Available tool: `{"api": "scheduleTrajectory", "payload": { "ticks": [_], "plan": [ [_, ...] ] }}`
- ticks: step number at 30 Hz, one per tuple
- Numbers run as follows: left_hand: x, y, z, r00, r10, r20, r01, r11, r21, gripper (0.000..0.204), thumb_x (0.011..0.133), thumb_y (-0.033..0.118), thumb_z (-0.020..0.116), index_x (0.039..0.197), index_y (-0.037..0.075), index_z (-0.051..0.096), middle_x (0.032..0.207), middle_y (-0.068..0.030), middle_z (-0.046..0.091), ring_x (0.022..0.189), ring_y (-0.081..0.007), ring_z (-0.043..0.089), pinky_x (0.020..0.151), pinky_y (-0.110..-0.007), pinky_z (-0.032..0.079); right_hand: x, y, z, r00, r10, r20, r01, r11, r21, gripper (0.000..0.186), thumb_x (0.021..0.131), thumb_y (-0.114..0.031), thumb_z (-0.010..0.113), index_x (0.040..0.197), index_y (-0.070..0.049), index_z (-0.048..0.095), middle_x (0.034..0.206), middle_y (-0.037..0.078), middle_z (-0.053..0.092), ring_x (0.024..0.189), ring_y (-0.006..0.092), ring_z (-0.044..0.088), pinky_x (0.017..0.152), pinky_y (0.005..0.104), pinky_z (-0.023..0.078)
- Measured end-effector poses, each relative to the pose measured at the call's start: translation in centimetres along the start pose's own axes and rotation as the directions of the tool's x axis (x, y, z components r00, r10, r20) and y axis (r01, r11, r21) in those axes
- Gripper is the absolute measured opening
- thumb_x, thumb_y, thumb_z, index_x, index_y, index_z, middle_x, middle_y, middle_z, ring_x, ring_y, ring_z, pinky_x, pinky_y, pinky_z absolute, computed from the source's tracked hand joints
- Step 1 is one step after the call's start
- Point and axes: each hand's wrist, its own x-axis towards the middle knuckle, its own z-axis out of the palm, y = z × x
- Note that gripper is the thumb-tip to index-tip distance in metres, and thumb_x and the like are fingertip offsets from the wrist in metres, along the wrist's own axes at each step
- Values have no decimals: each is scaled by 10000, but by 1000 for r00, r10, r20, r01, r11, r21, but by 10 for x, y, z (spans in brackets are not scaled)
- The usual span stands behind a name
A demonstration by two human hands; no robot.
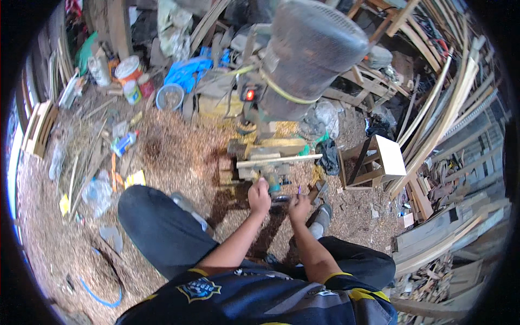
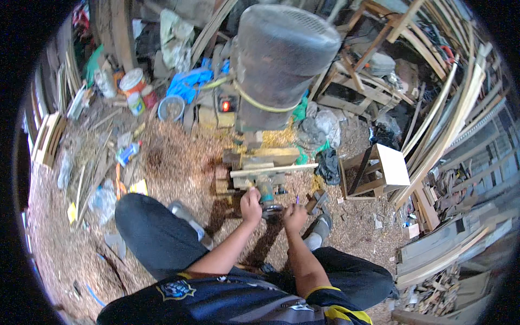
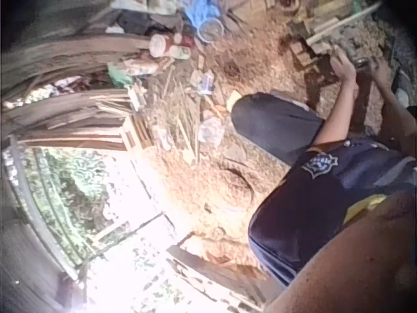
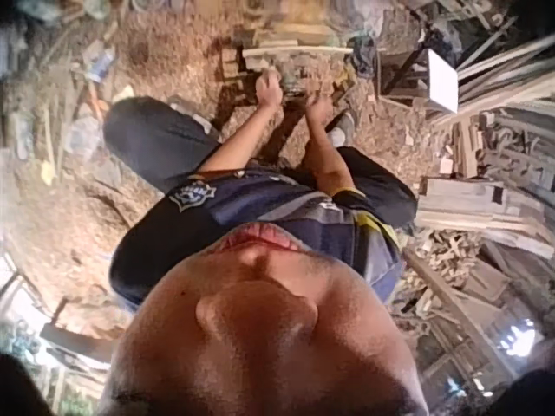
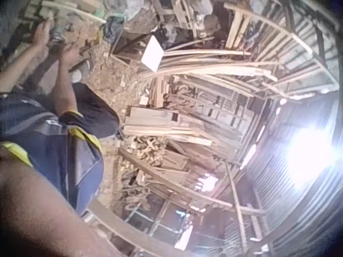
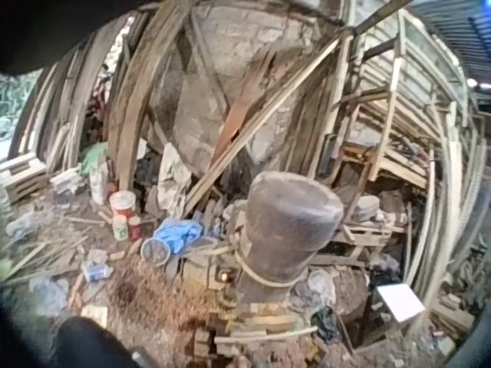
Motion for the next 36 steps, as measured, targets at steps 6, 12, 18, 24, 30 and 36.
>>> {"api": "scheduleTrajectory", "payload": {
  "ticks": [6, 12, 18, 24, 30, 36],
  "plan": [
    [1, 1, -1, 998, 11, 69, -15, 998, 62, 579, 1115, 412, 295, 691, 31, 396, 627, -60, 380, 610, -208, 379, 606, -394, 326, 236, -46, -70, 928, 224, -298, -16, 822, 569, 198, 1034, -166, 598, 1042, 14, 680, 964, 163, 675, 893, 320, 645, 858, 404, 503],
    [-6, 24, -3, 997, -30, -67, 34, 998, 60, 587, 1121, 398, 325, 712, 11, 490, 641, -58, 451, 626, -193, 447, 609, -383, 355, 419, -253, -249, 895, -91, -437, 443, 301, 844, 306, 1081, -272, 551, 1069, -2, 694, 960, 55, 680, 838, 140, 607, 767, 294, 501],
    [14, -20, -10, 996, 21, 85, -15, 998, -69, 516, 1126, 330, 346, 722, 26, 452, 656, -11, 418, 627, -147, 379, 589, -342, 321, 551, -364, -320, 981, 5, -194, 177, 393, 903, 553, 951, -468, 685, 1202, 22, 635, 946, 23, 634, 822, 128, 571, 720, 331, 478],
    [4, -24, -9, 998, -6, 67, 8, 999, -33, 537, 1131, 368, 333, 708, 50, 423, 659, -11, 409, 634, -149, 370, 604, -339, 326, 560, -377, -325, 871, -299, 390, -390, 63, 919, 262, 984, -230, 504, 1067, -28, 650, 737, 37, 584, 619, 190, 549, 578, 369, 453],
    [-5, -25, -8, 997, -37, 62, 39, 998, -40, 529, 1122, 361, 400, 706, 42, 473, 629, 14, 404, 622, -125, 371, 578, -337, 321, 457, -312, -359, 832, -553, -44, -117, -253, 960, 296, 1056, -289, 492, 930, -46, 605, 514, -43, 329, 421, 105, 332, 436, 303, 312],
    [13, -10, -4, 995, 49, 87, -43, 997, -68, 529, 1128, 345, 377, 689, 57, 434, 647, 6, 400, 634, -126, 373, 600, -333, 329, 355, -254, -361, 680, -635, -367, 91, -423, 901, 582, 1033, -642, 436, 884, -95, 573, 503, -32, 370, 438, 119, 371, 461, 315, 304]
  ]
}}
